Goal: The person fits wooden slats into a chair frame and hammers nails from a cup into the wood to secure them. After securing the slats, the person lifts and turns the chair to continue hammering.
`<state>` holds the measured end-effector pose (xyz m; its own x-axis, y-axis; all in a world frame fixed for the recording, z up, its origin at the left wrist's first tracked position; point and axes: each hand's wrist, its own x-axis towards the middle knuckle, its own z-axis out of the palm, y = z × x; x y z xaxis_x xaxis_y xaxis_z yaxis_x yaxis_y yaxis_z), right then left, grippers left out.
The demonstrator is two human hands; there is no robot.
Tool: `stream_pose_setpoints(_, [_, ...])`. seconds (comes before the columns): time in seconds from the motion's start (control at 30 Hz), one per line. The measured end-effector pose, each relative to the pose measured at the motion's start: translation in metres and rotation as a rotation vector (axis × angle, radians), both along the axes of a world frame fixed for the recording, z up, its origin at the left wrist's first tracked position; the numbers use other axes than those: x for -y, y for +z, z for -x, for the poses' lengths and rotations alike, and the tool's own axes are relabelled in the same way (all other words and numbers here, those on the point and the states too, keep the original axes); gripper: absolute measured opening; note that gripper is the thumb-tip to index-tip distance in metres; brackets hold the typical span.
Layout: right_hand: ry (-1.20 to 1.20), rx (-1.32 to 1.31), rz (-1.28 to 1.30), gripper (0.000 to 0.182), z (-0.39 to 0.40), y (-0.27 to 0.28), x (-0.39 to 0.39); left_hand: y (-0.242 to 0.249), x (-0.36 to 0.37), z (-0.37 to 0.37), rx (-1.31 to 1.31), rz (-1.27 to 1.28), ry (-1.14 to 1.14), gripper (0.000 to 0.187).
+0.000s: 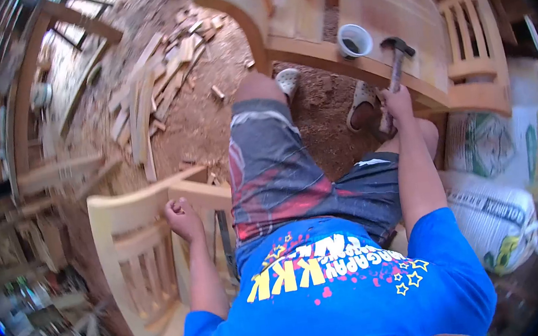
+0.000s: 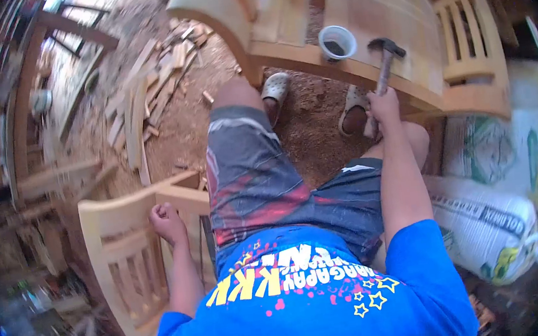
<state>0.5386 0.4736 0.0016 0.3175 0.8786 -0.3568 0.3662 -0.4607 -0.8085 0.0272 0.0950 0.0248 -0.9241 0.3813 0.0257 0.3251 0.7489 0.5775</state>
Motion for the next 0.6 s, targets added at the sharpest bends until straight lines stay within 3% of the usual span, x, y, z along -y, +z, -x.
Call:
stream_pose_setpoints(0.13, [-0.063,-0.026,0.066,0.028,0.001,-0.008,-0.005,0.043,-0.088,-0.019,-0.106,-0.252,-0.355,0.021])
stream_pose_setpoints(0.2, [-0.027,0.097,0.077,0.040,-0.008,-0.030,-0.016,0.079,-0.155,-0.049,0.079,-0.382,-0.530,0.017])
stream_pose_setpoints(0.3, [0.000,0.242,0.129,0.058,-0.010,-0.043,-0.024,0.138,-0.252,-0.127,0.077,-0.378,-0.971,0.013])
stream_pose_setpoints(0.37, [0.019,0.236,0.149,0.065,-0.002,-0.028,-0.022,0.141,-0.311,-0.170,0.155,-0.351,-1.206,0.019])
stream_pose_setpoints(0.43, [0.035,0.249,0.173,0.068,0.005,-0.008,-0.020,0.122,-0.376,-0.203,0.064,-0.389,-1.260,0.027])
stream_pose_setpoints(0.5, [0.035,0.260,0.175,0.066,0.009,0.000,-0.018,0.100,-0.438,-0.231,0.220,-0.273,-1.084,0.034])
stream_pose_setpoints(0.57, [0.028,0.258,0.145,0.064,0.007,0.000,-0.017,0.042,-0.499,-0.231,0.251,-0.293,-0.939,0.042])
stream_pose_setpoints(0.6, [0.022,0.259,0.149,0.063,0.007,0.001,-0.017,0.022,-0.517,-0.228,0.167,-0.170,-0.928,0.045])
